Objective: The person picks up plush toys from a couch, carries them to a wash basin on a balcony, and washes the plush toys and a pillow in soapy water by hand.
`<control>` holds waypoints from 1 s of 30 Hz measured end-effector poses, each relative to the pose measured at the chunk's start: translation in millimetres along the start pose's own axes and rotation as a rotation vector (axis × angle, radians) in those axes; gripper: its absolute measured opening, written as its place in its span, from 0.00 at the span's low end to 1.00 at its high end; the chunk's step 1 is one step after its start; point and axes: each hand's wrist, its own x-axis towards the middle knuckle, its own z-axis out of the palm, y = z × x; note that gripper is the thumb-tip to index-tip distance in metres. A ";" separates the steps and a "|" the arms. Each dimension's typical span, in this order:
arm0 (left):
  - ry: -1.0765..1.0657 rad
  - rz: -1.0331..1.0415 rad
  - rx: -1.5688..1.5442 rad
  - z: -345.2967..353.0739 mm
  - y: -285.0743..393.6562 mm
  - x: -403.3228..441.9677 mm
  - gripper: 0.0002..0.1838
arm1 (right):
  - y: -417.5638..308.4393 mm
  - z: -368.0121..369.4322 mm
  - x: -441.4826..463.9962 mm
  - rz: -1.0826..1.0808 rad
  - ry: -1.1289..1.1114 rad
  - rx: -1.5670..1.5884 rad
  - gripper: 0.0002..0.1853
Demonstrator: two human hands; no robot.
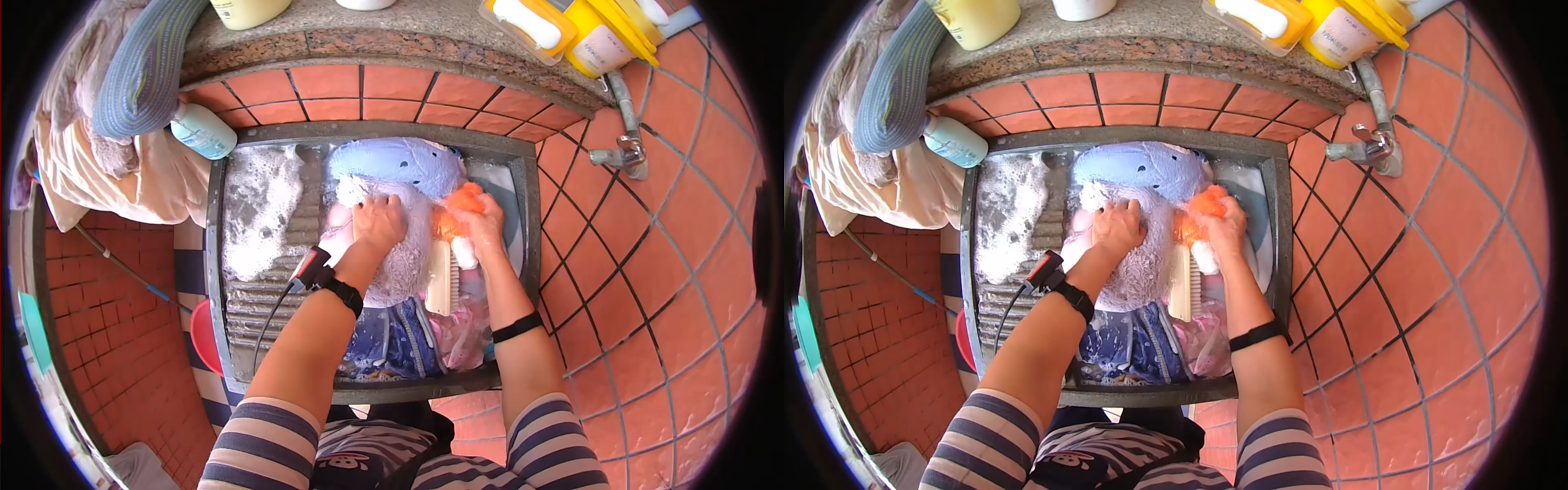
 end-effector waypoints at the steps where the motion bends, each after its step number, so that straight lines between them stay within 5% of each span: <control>1: 0.031 0.030 -0.079 -13.8 -4.5 -5.4 0.18 | -10.4 -5.2 -21.2 0.039 0.074 0.429 0.17; 3: -0.027 0.032 -0.182 -33.6 -20.5 -20.3 0.24 | -43.9 -29.6 -59.1 -0.023 0.001 0.503 0.17; 5: 0.061 -0.031 -1.034 -32.7 -41.7 -34.3 0.22 | -94.2 -49.5 -96.3 -0.078 -0.072 0.583 0.17; 9: 0.172 0.033 -1.573 -63.1 -62.6 -86.9 0.28 | -174.7 -43.2 -160.0 -0.243 -0.171 0.740 0.18; 11: -0.040 -0.047 -1.750 -92.6 -85.7 -112.8 0.38 | -193.8 -24.2 -178.6 -0.176 -0.328 0.948 0.18; 14: -0.227 -0.034 -2.141 -124.0 -137.0 -132.7 0.38 | -194.9 20.6 -191.8 -0.165 -0.482 1.015 0.18; 17: -0.296 0.017 -2.008 -130.6 -193.3 -147.4 0.31 | -161.3 85.0 -181.4 -0.167 -0.614 0.948 0.15; 18: -0.213 0.006 -1.801 -130.1 -210.4 -152.1 0.25 | -140.0 105.3 -169.0 -0.187 -0.739 0.633 0.14; 19: -0.154 -0.036 -1.543 -128.0 -218.6 -160.6 0.23 | -130.8 118.8 -163.0 -0.203 -0.848 0.312 0.15; 20: -0.139 -0.017 -1.292 -99.0 -235.1 -160.5 0.23 | -133.8 128.6 -165.3 -0.195 -0.855 0.313 0.15; 21: -0.124 0.006 -1.042 -69.9 -249.2 -160.2 0.24 | -138.9 139.0 -167.6 -0.252 -0.683 0.161 0.18; 22: 0.208 0.032 -0.458 -68.6 -242.6 -178.1 0.30 | -145.3 149.0 -167.2 -0.313 -0.506 0.009 0.22; 23: 0.211 0.032 -0.459 -61.8 -238.8 -182.8 0.30 | -151.9 159.6 -166.7 -0.316 -0.506 0.008 0.22; 25: 0.583 -0.209 -0.566 -43.8 -233.8 -185.6 0.33 | -155.1 184.7 -167.8 -0.484 -0.126 -0.196 0.26; 27: 0.467 -0.216 -0.434 -31.3 -226.6 -198.8 0.34 | -147.6 203.3 -186.1 -0.420 -0.285 -0.496 0.26; 29: 0.364 -0.122 -0.553 -36.1 -210.4 -220.8 0.30 | -127.4 206.3 -211.8 -0.312 -0.414 0.018 0.24; 30: 0.404 -0.113 -0.621 -40.3 -199.8 -237.9 0.29 | -120.8 201.1 -236.1 -0.428 -0.296 0.060 0.21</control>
